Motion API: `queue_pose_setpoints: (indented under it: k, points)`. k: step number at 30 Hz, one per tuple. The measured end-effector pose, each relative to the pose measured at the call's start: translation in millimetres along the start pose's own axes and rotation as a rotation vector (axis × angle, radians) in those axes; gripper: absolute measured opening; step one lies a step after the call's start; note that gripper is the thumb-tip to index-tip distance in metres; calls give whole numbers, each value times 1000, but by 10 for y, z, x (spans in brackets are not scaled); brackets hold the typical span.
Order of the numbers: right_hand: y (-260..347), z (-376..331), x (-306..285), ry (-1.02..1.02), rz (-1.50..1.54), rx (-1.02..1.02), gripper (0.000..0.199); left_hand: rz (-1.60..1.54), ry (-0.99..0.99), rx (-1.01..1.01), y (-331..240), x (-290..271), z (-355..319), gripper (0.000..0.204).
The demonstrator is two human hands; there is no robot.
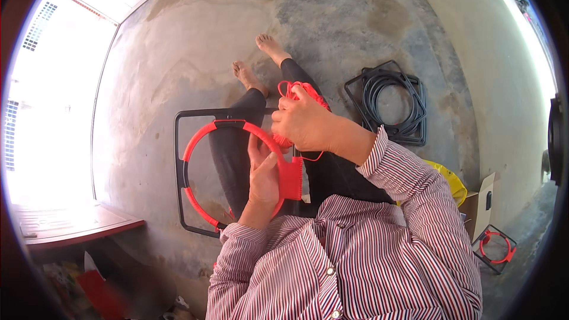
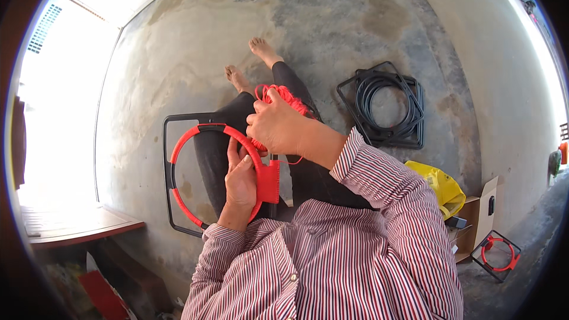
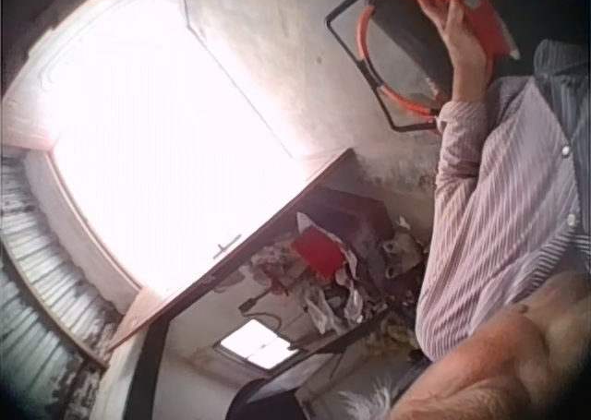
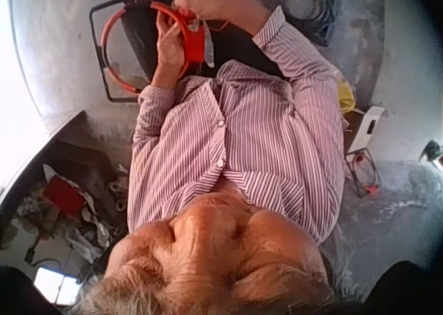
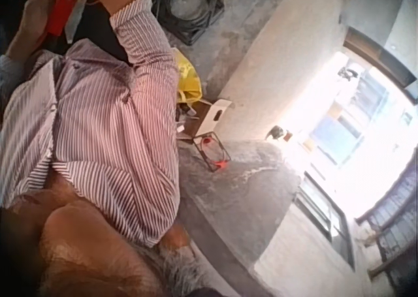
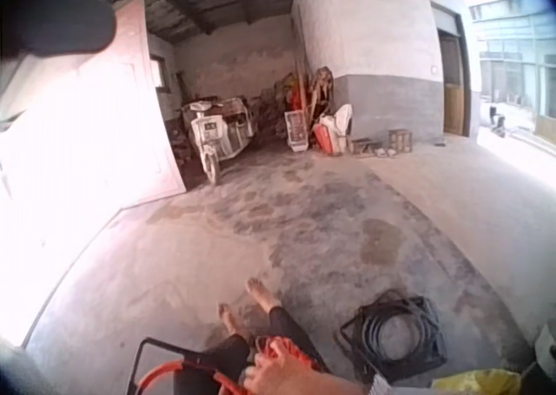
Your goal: Winding red plastic twine around a frame and creating a bundle while sitting on the floor.
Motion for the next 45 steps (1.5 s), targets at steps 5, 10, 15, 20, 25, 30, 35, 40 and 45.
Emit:
queue_pose_setpoints:
  k: [5, 10, 15, 20, 25, 30, 35, 40, 45]
  points:
    - [-80, -165, 57, -516, 257, 102, 52, -129, 66, -161, 36, -46, 47, 58]
    - [-154, -648, 116, -826, 488, 316, 46, -183, 86, -272, 74, -109, 34, 53]
    - [61, -706, 447, -441, 657, 349, 50, -24, -45, -429, -28, 0, 68, 71]
    - [-35, -696, 505, -572, 895, 333, 44, -270, -80, -388, 68, -96, 103, 57]
    - [-167, -1061, 253, -794, 1675, 287, 40, -203, -40, -404, -24, -85, 10, 44]
    - [-26, -1760, -308, -723, 2118, 117, 49, 73, 49, -490, -18, -94, 11, 21]
    - [-244, -2370, -745, -1041, 2014, -65, 42, -4, 92, -512, -12, -116, -4, 17]
    - [-234, -1831, -264, -1025, 1588, 662, 41, -15, 80, -550, -20, -123, 3, 16]
    - [147, -958, 550, -394, 1521, 449, 44, 23, 112, -534, -59, -79, -15, 16]
Point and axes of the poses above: each hand's wrist, its own z-axis towards the middle knuckle, its own x-axis out of the palm, y = z × x, the point moved 2 cm from there along z, towards the middle knuckle, and after that the axes turned 10 degrees about z, right-handed, at the moved point
